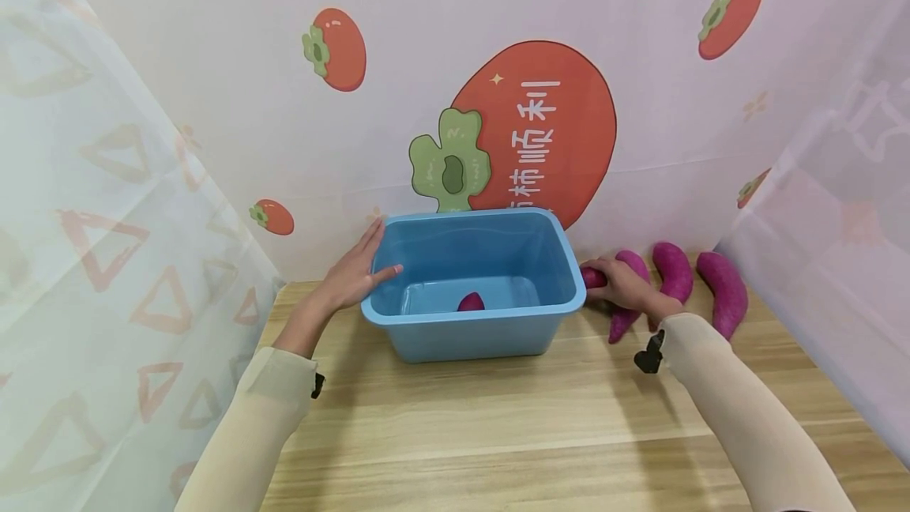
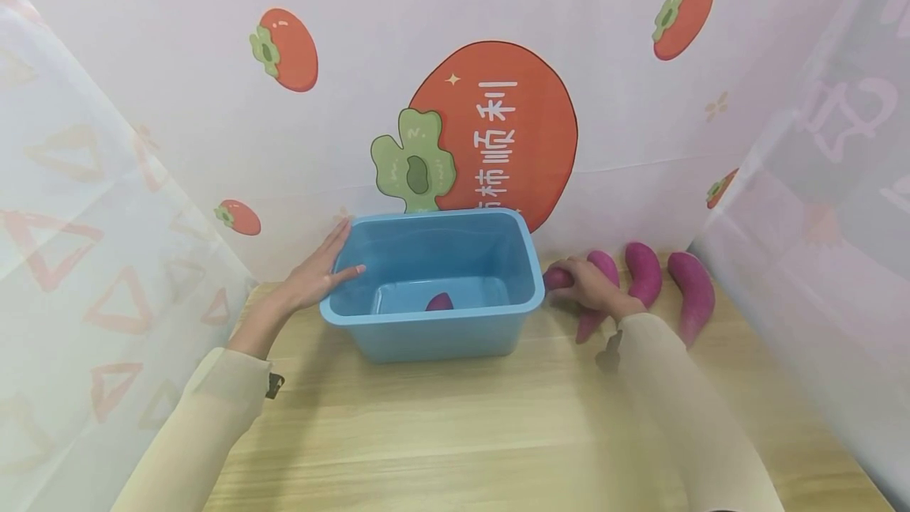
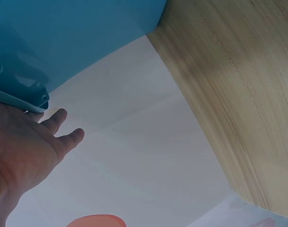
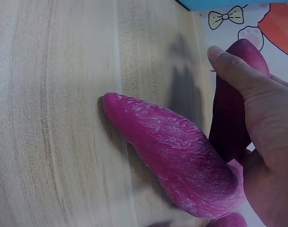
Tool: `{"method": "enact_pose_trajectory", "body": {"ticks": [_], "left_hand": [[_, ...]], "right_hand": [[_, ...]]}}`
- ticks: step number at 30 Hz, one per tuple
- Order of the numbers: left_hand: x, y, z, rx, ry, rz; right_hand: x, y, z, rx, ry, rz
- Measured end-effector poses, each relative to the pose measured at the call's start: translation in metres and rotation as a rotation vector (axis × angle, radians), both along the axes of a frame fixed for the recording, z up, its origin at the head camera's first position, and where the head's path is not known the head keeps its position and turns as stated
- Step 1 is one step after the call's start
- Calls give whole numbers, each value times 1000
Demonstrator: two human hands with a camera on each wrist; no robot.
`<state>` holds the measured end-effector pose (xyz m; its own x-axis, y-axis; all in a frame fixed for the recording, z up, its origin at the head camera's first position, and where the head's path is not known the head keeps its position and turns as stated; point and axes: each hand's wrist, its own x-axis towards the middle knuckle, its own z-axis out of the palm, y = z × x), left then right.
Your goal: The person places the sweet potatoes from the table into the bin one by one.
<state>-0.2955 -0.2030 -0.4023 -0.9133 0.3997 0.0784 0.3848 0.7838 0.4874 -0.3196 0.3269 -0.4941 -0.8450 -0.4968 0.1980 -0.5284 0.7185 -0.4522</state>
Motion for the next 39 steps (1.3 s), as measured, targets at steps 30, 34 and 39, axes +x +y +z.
{"method": "enact_pose_trajectory", "body": {"ticks": [30,34,39], "left_hand": [[2,1,0,14,-15,9],[2,1,0,12,-16,8],[3,1,1,22,-15,8]], "right_hand": [[5,1,34,-32,-14,-32],[4,4,40,-41,-12,-30],[3,6,47,-34,29,-33]]}}
